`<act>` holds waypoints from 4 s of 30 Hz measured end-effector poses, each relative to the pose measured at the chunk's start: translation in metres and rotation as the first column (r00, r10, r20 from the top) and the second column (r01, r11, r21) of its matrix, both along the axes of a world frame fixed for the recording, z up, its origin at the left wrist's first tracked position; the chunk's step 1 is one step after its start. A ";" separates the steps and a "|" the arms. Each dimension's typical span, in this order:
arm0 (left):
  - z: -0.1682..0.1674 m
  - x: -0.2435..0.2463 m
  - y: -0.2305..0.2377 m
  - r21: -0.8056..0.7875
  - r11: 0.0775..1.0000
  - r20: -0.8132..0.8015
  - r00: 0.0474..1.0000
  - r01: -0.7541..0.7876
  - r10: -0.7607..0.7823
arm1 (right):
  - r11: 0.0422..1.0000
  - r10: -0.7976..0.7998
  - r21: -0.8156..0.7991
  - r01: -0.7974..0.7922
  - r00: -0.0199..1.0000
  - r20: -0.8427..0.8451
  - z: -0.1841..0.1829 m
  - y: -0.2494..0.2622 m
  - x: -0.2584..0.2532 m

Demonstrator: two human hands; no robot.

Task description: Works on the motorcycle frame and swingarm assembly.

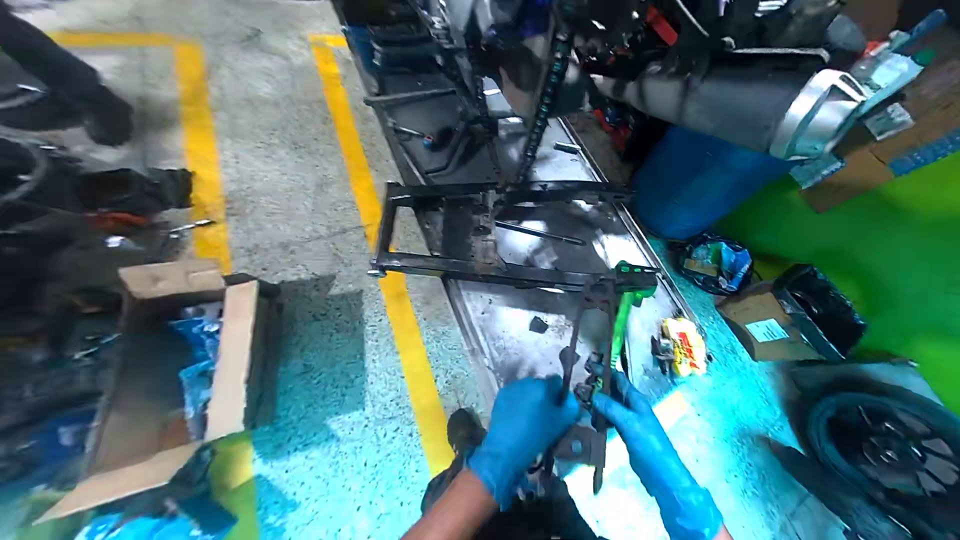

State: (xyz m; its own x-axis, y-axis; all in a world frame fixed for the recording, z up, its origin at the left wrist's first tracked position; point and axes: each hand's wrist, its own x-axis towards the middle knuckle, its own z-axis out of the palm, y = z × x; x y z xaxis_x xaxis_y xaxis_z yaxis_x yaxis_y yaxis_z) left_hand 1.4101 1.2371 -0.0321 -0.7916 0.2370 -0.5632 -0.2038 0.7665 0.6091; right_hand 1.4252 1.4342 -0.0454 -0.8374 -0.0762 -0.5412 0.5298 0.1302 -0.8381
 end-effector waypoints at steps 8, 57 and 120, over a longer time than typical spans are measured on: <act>-0.004 0.075 -0.090 0.504 0.729 -0.091 0.810 -0.464 0.579 | 0.906 0.375 0.016 -0.424 0.784 -0.495 0.016 -0.071 0.006; -0.263 -0.117 -0.254 0.739 -0.450 0.673 0.522 -0.502 0.523 | 0.275 0.828 0.738 -0.616 0.542 0.143 -0.087 -0.237 -0.237; -0.210 -0.063 -0.278 0.684 0.207 0.526 0.670 -0.699 0.523 | 0.783 0.320 0.604 -0.150 0.929 -0.185 -0.035 -0.111 -0.074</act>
